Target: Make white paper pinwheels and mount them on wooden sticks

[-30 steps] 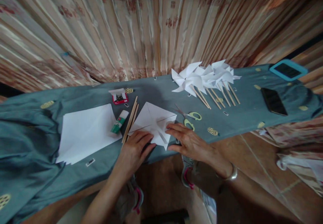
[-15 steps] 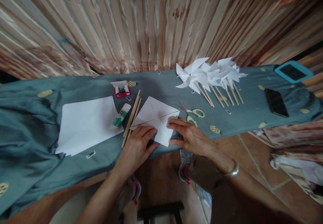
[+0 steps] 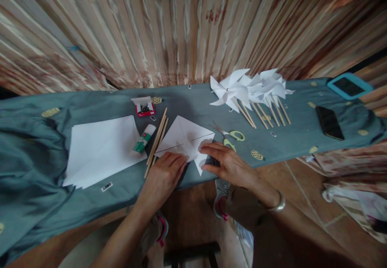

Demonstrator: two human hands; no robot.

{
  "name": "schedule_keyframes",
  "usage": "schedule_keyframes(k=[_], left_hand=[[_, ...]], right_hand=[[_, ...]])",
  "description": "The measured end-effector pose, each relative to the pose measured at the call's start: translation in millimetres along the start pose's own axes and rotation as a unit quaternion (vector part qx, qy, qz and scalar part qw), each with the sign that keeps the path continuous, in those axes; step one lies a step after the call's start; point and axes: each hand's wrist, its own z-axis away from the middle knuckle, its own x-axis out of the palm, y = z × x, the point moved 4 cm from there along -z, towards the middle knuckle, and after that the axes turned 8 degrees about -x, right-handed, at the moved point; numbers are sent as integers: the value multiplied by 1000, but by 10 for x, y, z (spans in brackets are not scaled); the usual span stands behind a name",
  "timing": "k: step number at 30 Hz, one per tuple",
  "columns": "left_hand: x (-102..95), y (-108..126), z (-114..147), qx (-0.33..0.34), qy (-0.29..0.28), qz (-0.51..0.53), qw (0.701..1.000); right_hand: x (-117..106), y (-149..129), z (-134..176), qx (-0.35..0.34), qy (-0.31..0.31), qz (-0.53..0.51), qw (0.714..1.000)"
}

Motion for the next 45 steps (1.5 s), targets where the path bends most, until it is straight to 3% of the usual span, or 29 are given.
schedule_keyframes(k=[9, 15, 25, 33, 45], left_hand=[[14, 9, -19, -23, -8, 10, 1000], [-8, 19, -6, -23, 3, 11, 1000], [95, -86, 13, -103, 20, 78, 991], [127, -142, -16, -151, 26, 87, 984], [102, -114, -48, -90, 46, 76, 992]], right_hand=[[163, -82, -108, 61, 90, -99, 989], [236, -92, -167, 78, 99, -83, 989], [294, -71, -207, 133, 139, -93, 977], [273, -181, -118, 42, 138, -3, 990], [259, -287, -87, -27, 96, 59, 993]])
